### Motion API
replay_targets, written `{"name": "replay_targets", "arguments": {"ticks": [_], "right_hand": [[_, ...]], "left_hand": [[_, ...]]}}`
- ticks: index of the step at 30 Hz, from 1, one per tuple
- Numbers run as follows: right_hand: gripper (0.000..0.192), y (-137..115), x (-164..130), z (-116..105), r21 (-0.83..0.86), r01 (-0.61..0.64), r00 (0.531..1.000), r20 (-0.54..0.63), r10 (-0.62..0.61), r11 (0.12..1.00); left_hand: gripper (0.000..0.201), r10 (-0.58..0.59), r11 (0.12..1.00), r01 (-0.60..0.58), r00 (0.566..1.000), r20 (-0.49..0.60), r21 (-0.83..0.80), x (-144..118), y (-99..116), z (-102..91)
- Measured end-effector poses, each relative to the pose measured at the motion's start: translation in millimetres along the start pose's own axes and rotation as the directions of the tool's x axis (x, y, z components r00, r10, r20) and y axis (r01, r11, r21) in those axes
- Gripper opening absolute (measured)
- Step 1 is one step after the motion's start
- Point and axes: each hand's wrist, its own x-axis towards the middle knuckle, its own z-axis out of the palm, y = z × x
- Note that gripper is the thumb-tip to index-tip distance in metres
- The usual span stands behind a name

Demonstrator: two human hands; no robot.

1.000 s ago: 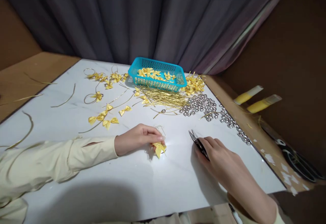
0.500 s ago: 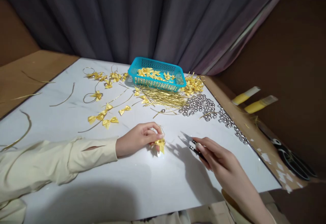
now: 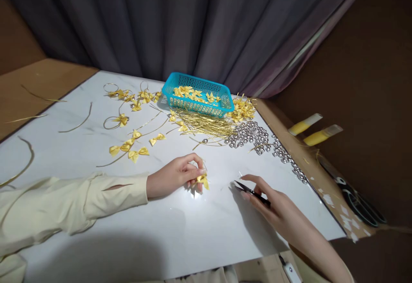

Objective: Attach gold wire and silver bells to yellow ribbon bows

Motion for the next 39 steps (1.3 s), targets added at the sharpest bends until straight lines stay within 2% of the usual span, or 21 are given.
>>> {"name": "replay_targets", "arguments": {"ticks": [2,7,14,19,21,23,26,32,35,39], "right_hand": [[0.030,1.9,0.2,3.4,0.002,-0.024,1.000,0.001,0.024,1.000],[0.036,11.3,-0.6,6.9,-0.023,0.031,1.000,0.001,-0.031,0.999],[0.044,9.6,-3.7,5.4,-0.198,0.046,0.996,0.080,-0.030,0.979],[0.046,16.4,-4.2,-2.9,-0.196,0.038,0.991,0.133,-0.012,0.980],[0.049,18.4,-5.1,-8.7,-0.158,-0.010,0.995,0.100,0.026,0.987],[0.050,15.6,-6.3,-14.3,-0.092,-0.061,0.998,-0.001,0.062,0.994],[0.036,-0.1,-6.8,-16.5,0.036,-0.084,0.987,-0.135,0.088,0.996],[0.030,-42.1,1.3,10.9,0.251,-0.060,0.974,-0.198,0.112,0.966],[0.031,-52.8,7.4,25.1,0.255,-0.021,0.956,-0.279,0.094,0.967],[0.035,-61.3,13.4,32.0,0.221,0.021,0.964,-0.262,0.038,0.975]], "left_hand": [[0.030,-0.003,1.000,0.003,1.000,-0.001,0.002,-0.1,0.3,0.0],[0.031,-0.006,1.000,0.006,1.000,0.014,-0.007,0.3,0.6,0.2],[0.029,-0.010,1.000,0.011,1.000,0.027,-0.027,1.3,-1.1,-1.2],[0.029,0.001,0.999,0.000,0.999,0.034,-0.037,1.0,0.1,-1.1],[0.029,0.004,0.999,-0.002,0.999,0.045,-0.045,1.2,0.6,-0.7],[0.030,-0.002,0.999,0.004,0.999,0.053,-0.049,1.3,0.4,-0.6],[0.030,-0.004,0.999,0.007,0.999,0.051,-0.047,1.2,-0.5,-0.8],[0.026,0.002,1.000,-0.002,0.998,0.064,-0.002,-0.1,-0.4,-0.3],[0.026,0.012,1.000,-0.013,0.997,0.075,0.011,-1.2,-0.6,-0.1],[0.026,0.017,1.000,-0.018,0.997,0.081,0.011,-2.5,-2.2,-0.3]]}}
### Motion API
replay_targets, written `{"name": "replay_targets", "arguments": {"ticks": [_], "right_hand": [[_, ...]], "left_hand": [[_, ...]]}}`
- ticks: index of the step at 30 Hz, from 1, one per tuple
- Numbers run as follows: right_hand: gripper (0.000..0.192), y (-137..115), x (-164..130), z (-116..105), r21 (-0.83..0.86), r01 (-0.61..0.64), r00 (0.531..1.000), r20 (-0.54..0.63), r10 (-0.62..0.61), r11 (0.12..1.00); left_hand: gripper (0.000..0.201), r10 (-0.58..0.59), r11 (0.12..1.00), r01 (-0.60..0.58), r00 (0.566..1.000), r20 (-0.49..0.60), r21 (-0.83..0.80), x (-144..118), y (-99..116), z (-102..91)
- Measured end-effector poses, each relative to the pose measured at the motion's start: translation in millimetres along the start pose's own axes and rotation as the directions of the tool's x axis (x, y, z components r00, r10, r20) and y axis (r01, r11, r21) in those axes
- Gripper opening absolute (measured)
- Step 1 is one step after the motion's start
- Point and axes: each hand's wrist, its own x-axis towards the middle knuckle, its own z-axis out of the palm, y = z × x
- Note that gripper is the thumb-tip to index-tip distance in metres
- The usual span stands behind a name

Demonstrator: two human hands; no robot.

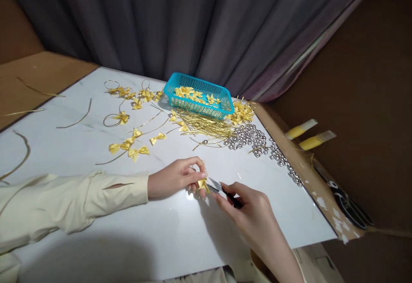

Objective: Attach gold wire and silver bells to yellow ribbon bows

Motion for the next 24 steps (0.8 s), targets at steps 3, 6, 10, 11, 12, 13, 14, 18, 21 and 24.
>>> {"name": "replay_targets", "arguments": {"ticks": [3,6,10,11,12,13,14,18,21,24], "right_hand": [[0.038,-3.5,1.8,3.7,-0.030,0.061,0.997,-0.051,-0.062,0.998],[0.037,-5.8,2.2,6.5,-0.088,0.132,0.986,-0.088,-0.139,0.987],[0.035,-9.5,1.3,5.6,-0.112,0.179,0.976,-0.101,-0.191,0.977],[0.034,-10.5,1.1,4.7,-0.103,0.180,0.976,-0.103,-0.191,0.978],[0.033,-11.3,1.0,3.8,-0.093,0.177,0.977,-0.100,-0.186,0.980],[0.032,-11.9,1.0,3.2,-0.084,0.171,0.979,-0.099,-0.179,0.982],[0.031,-12.2,1.0,3.0,-0.080,0.165,0.980,-0.095,-0.172,0.983],[0.024,-10.6,1.5,7.8,-0.097,0.163,0.980,-0.098,-0.172,0.982],[0.022,-9.0,1.7,14.3,-0.126,0.179,0.974,-0.119,-0.194,0.976],[0.028,-8.8,1.4,19.6,-0.161,0.230,0.950,-0.179,-0.258,0.960]], "left_hand": [[0.025,-0.003,1.000,0.003,1.000,0.004,-0.002,-0.6,-0.6,-0.1],[0.024,-0.004,1.000,0.004,1.000,0.004,0.005,-0.8,0.0,0.0],[0.023,-0.009,1.000,0.009,1.000,-0.011,0.018,-0.8,1.5,0.2],[0.023,-0.009,1.000,0.010,1.000,-0.005,0.015,-0.8,1.7,0.2],[0.024,-0.010,1.000,0.009,1.000,0.001,0.012,-0.7,1.8,0.2],[0.024,-0.010,1.000,0.010,1.000,0.005,0.008,-0.5,1.7,0.2],[0.025,-0.009,1.000,0.009,1.000,0.006,0.005,-0.3,1.5,0.2],[0.025,0.007,1.000,-0.007,1.000,0.019,-0.007,0.5,-0.3,-0.1],[0.022,0.012,1.000,-0.012,0.999,0.038,-0.003,0.8,-0.7,-0.5],[0.021,0.017,1.000,-0.017,0.999,0.042,0.005,0.3,0.4,-0.7]]}}
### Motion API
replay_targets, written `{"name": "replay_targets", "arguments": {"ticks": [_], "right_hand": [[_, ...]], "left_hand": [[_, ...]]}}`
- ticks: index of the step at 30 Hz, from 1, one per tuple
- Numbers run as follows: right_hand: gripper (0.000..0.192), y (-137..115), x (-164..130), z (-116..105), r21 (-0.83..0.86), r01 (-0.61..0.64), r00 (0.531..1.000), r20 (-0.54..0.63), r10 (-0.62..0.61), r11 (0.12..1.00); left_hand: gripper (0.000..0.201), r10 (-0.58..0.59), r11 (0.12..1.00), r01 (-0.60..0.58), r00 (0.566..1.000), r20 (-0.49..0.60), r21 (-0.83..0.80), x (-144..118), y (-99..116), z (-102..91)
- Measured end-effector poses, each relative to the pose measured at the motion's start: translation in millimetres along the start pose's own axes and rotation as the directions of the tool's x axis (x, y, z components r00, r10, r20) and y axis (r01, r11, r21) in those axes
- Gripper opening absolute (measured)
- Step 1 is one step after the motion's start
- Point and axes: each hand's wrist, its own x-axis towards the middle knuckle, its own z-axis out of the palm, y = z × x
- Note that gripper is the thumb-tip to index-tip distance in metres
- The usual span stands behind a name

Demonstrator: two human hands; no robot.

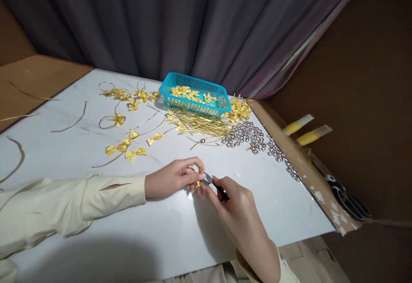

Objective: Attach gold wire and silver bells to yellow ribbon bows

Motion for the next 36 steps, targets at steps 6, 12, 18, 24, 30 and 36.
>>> {"name": "replay_targets", "arguments": {"ticks": [6,12,18,24,30,36], "right_hand": [[0.029,-0.5,-3.7,5.7,-0.062,0.068,0.987,-0.143,-0.077,0.996],[0.031,-0.8,-5.7,6.5,-0.150,0.094,0.960,-0.247,-0.129,0.984],[0.030,0.1,-3.7,4.0,-0.196,0.150,0.949,-0.246,-0.196,0.969],[0.028,2.2,-4.0,3.3,-0.232,0.176,0.940,-0.249,-0.233,0.957],[0.024,4.1,-5.9,5.0,-0.268,0.188,0.945,-0.212,-0.248,0.945],[0.025,6.9,-7.7,5.5,-0.249,0.219,0.950,-0.168,-0.264,0.944]], "left_hand": [[0.024,-0.003,0.999,0.002,1.000,-0.019,-0.051,-0.5,2.3,-1.7],[0.021,-0.013,0.998,0.012,1.000,-0.014,-0.060,0.3,6.3,-5.1],[0.021,-0.030,0.998,0.029,0.999,-0.013,-0.057,-0.3,7.9,-4.1],[0.024,-0.025,0.999,0.025,1.000,-0.013,-0.032,0.3,9.0,-4.5],[0.027,-0.026,0.999,0.026,0.999,-0.018,-0.021,0.8,8.1,-5.0],[0.026,-0.020,1.000,0.019,0.999,-0.027,-0.017,0.8,5.4,-5.4]]}}
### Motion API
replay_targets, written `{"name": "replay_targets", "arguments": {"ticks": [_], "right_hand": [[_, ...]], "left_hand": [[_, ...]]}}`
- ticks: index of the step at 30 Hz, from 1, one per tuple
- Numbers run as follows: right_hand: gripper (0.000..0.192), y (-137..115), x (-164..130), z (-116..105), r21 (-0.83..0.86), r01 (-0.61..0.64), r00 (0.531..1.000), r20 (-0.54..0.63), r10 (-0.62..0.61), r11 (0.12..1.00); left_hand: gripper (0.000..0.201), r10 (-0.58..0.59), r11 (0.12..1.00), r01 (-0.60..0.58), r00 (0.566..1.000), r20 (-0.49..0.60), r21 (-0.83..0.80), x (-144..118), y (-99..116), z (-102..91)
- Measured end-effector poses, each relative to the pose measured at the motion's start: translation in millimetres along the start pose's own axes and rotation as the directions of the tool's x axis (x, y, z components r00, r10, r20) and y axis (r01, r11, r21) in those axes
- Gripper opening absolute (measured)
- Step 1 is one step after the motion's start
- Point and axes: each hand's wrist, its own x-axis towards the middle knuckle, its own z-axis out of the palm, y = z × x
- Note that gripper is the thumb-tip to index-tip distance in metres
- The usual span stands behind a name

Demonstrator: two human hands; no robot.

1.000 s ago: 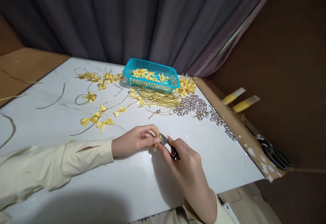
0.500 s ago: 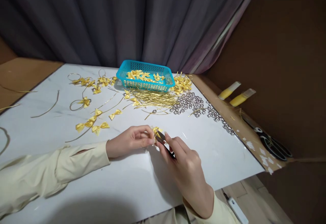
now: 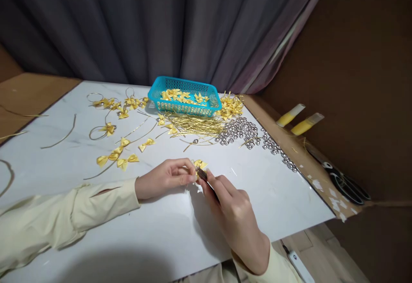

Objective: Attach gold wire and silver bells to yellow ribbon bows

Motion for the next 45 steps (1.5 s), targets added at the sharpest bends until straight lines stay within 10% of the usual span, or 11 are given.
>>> {"name": "replay_targets", "arguments": {"ticks": [14,20,27,33,38,45], "right_hand": [[0.025,23.1,2.1,-7.1,0.052,-0.124,0.991,-0.036,0.126,0.991],[0.032,73.2,-6.2,-11.1,-0.268,-0.263,0.918,0.227,0.325,0.927],[0.023,89.9,-12.1,-12.3,-0.305,-0.236,0.875,0.347,0.338,0.923],[0.022,73.8,12.2,-7.9,-0.252,-0.145,0.879,0.411,0.241,0.957],[0.048,44.6,35.9,11.9,0.074,0.115,0.813,0.566,-0.137,0.991],[0.030,45.4,57.5,16.4,0.165,0.152,0.742,0.632,-0.223,0.975]], "left_hand": [[0.028,-0.042,0.999,0.042,0.999,-0.018,-0.014,1.1,11.6,-1.9],[0.025,-0.177,0.967,0.180,0.984,-0.035,0.178,3.5,35.0,-25.4],[0.027,-0.078,0.661,0.149,0.988,-0.130,0.736,-2.7,58.4,-54.1],[0.023,0.197,0.352,-0.018,0.979,-0.056,0.936,-4.0,119.2,-64.1],[0.021,0.315,0.003,0.020,0.949,-0.020,1.000,7.7,201.6,-65.4],[0.022,0.314,0.074,-0.094,0.947,0.067,0.993,17.1,254.8,-58.9]]}}
